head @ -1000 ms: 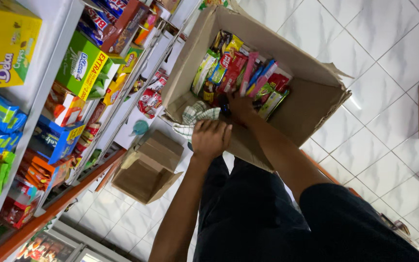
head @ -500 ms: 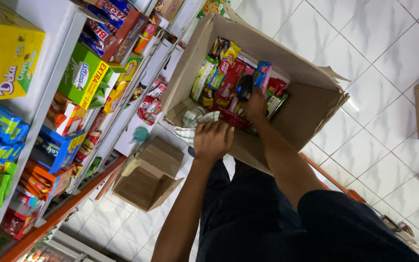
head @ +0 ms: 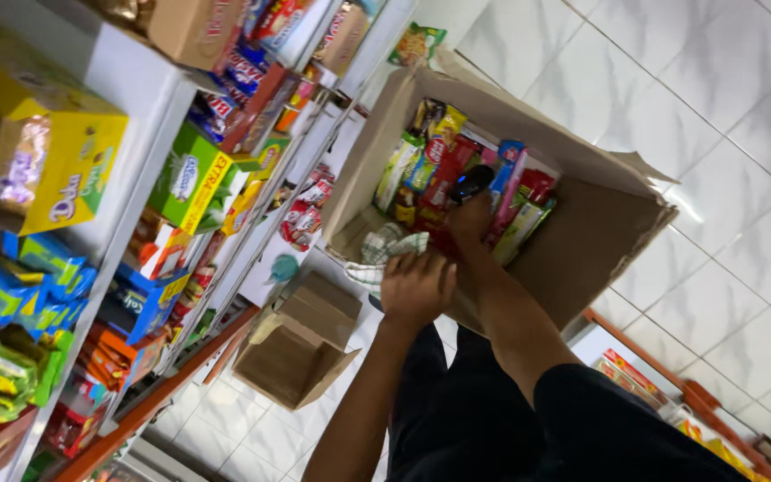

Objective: The person uses a handheld scanner to scan barcodes on various snack packages, such as chips, chocolate bars, and biscuits, while holding them one at a time and then placing them into a cardboard box.

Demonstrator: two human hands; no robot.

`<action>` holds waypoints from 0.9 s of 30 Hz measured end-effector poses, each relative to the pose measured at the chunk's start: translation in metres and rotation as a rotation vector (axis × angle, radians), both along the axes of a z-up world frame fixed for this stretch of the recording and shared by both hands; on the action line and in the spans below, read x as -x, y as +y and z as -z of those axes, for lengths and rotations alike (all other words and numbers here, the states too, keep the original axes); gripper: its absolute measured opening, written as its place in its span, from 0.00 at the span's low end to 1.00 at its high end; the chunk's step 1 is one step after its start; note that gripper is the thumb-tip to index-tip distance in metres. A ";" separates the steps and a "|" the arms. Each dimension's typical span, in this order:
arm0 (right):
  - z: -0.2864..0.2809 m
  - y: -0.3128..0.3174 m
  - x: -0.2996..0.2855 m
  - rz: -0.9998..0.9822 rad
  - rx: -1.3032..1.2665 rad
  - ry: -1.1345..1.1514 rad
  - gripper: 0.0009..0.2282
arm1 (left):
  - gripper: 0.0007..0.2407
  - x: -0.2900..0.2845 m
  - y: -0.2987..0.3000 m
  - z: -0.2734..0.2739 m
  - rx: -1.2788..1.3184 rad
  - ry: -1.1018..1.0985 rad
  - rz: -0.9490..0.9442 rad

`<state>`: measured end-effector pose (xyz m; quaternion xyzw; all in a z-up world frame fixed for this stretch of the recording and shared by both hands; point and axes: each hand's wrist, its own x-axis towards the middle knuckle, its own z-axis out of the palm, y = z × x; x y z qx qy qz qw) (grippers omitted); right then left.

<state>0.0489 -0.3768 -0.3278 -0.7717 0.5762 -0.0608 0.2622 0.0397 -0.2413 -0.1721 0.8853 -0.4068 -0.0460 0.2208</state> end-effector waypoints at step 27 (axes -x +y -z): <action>0.008 -0.033 0.093 0.346 -0.841 -0.456 0.11 | 0.07 0.008 0.014 0.007 0.127 0.045 0.013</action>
